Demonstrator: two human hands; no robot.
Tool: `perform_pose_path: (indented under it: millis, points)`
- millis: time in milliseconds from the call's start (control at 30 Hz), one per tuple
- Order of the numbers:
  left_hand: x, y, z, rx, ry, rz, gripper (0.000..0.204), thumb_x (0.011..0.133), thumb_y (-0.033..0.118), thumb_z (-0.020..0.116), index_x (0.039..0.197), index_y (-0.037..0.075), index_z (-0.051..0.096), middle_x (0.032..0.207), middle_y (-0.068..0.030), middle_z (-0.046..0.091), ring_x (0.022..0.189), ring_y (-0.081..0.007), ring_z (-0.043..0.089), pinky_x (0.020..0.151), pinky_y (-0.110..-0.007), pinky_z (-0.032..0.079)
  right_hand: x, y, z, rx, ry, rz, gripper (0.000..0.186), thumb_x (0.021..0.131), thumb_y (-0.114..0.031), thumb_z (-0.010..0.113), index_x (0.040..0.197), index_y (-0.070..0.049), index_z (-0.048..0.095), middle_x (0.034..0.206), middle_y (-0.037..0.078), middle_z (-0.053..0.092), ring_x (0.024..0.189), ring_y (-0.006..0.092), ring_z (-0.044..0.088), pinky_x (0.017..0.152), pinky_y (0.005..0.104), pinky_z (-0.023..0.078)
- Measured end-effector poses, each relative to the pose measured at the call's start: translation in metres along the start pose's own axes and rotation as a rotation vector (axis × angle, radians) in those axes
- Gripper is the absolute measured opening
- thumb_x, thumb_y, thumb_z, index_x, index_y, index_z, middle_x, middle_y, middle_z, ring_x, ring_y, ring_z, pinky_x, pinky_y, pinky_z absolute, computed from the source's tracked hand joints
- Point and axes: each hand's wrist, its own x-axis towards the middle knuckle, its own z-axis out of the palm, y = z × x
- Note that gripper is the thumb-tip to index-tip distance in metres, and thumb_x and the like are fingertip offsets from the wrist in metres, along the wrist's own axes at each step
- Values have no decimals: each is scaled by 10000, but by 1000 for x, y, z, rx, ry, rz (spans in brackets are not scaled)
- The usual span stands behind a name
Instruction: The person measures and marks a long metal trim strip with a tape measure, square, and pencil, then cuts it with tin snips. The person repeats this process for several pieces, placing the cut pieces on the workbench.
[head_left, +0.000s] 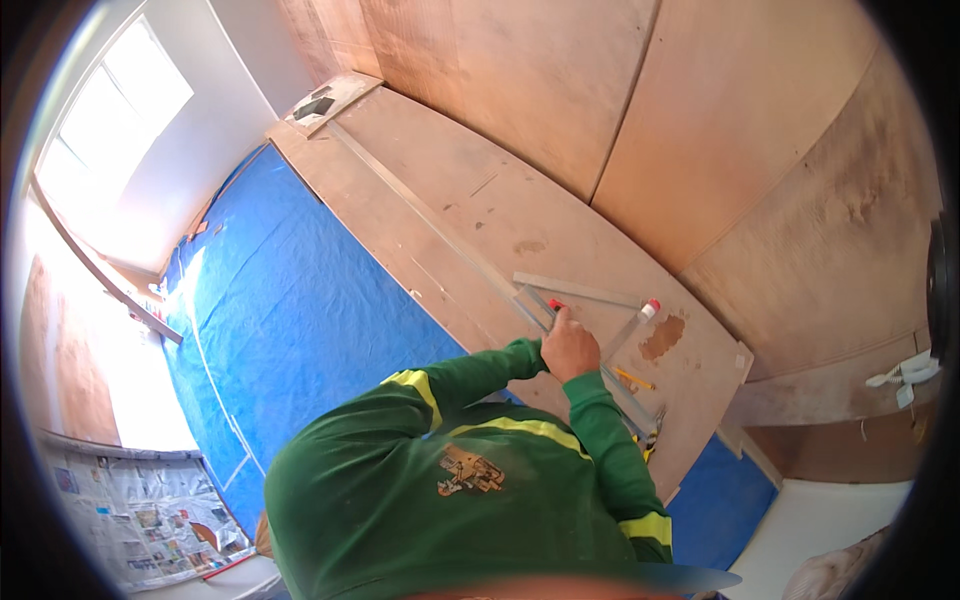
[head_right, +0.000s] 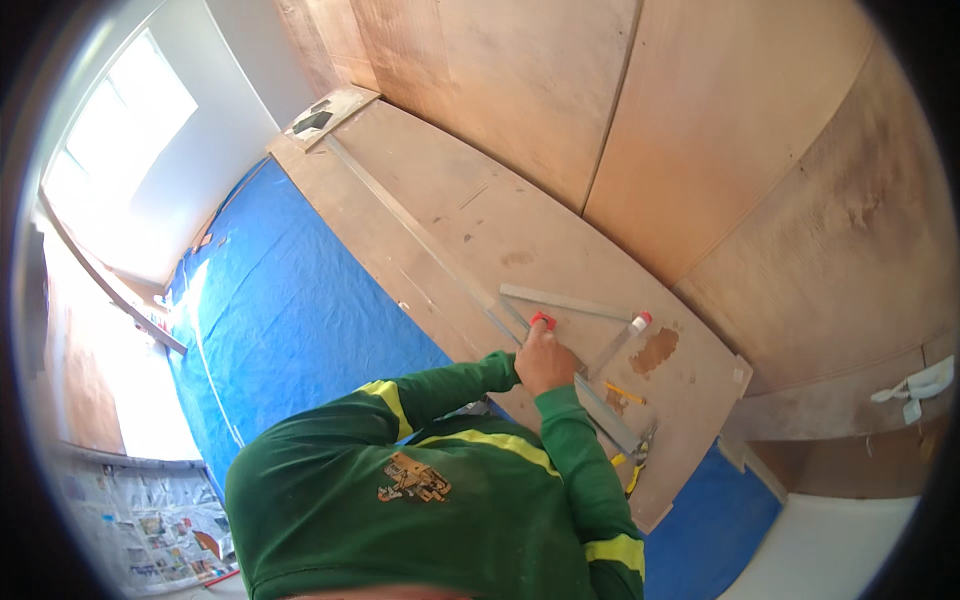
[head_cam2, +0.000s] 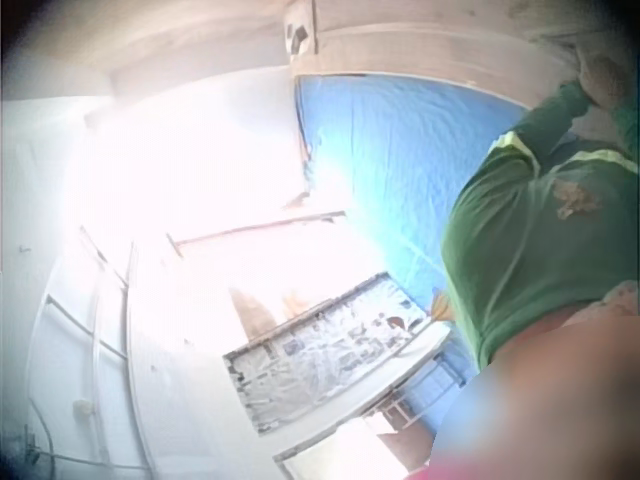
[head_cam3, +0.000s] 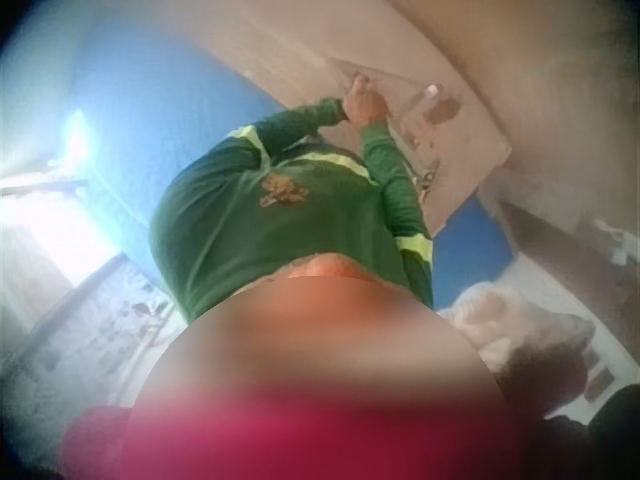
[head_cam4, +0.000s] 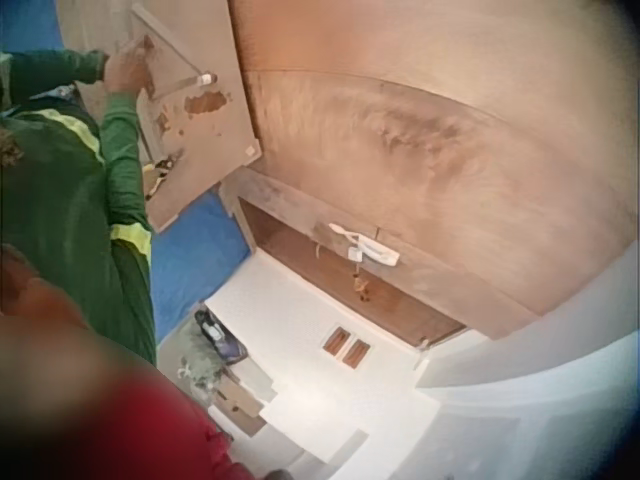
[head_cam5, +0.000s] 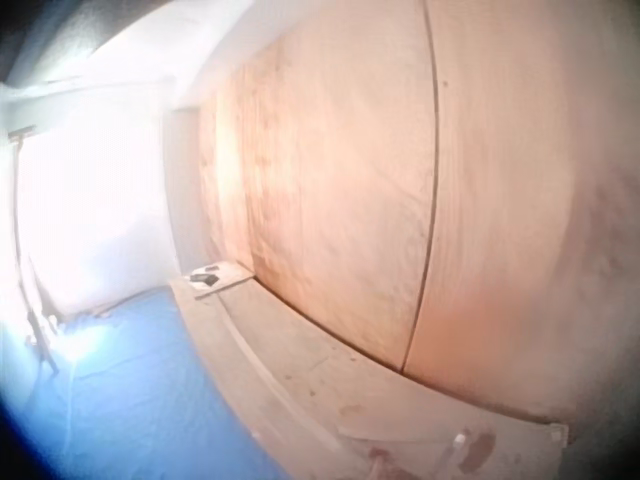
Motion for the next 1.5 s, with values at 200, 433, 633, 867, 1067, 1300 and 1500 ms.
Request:
perform_pose_path:
  millis: [200, 433, 633, 867, 1067, 1300, 1500]
  points:
    - [1, 0, -5, 41, -226, -127, 255, 673, 268, 772, 889, 136, 739, 870, -115, 758, 876, -368, 756, 742, -511, 587, -92, 122, -159, 671, 616, -3, 333, 1061, -415, 623, 1083, -90, 551, 844, 124, 563, 745, 308, 556, 660, 409, 497]
    - [32, 22, 6, -23, -135, -64, 211, 700, 265, 771, 864, 138, 735, 783, -120, 735, 804, -385, 747, 680, -535, 577, -310, 342, -138, 1730, 1419, 117, 427, 1148, -498, 530, 906, -147, 513, 748, -17, 468, 569, 119, 429, 505, 275, 391]
    - [34, 28, 20, 36, -275, -123, 206, 708, 259, 754, 849, 110, 742, 769, -156, 746, 786, -395, 759, 700, -547, 595, -215, 251, -164, 1166, 1410, 488, 206, 1113, -239, 569, 999, -85, 645, 789, 7, 581, 651, 163, 554, 582, 287, 492]
    - [40, 15, 3, 90, -160, -40, 262, 783, 361, 774, 882, 122, 733, 804, -132, 749, 785, -391, 748, 693, -545, 583, -20, 47, -23, 106, 208, -95, 449, 958, -383, 706, 1240, -37, 653, 1036, 229, 741, 1018, 439, 746, 888, 523, 603]
    - [36, 12, -6, -12, -129, -59, 203, 742, 279, 758, 874, 125, 743, 817, -147, 755, 799, -400, 754, 705, -531, 604, -51, 66, -114, 436, 379, -107, 278, 989, -337, 700, 1130, -104, 644, 887, 162, 704, 819, 398, 698, 771, 509, 573]
    - [39, 12, -10, -23, -170, -75, 235, 700, 277, 773, 875, 123, 745, 795, -138, 745, 808, -396, 750, 698, -534, 592, -290, 342, -158, 1611, 1430, 288, 471, 1132, -520, 537, 827, -184, 410, 693, -10, 427, 611, 147, 433, 603, 327, 433]
    - [33, 19, 13, -9, -238, -74, 231, 695, 297, 791, 855, 138, 739, 773, -130, 735, 804, -396, 745, 676, -544, 571, -282, 348, -156, 1646, 1176, 142, 433, 1168, -495, 477, 932, -145, 573, 685, -4, 508, 573, 122, 496, 565, 283, 507]
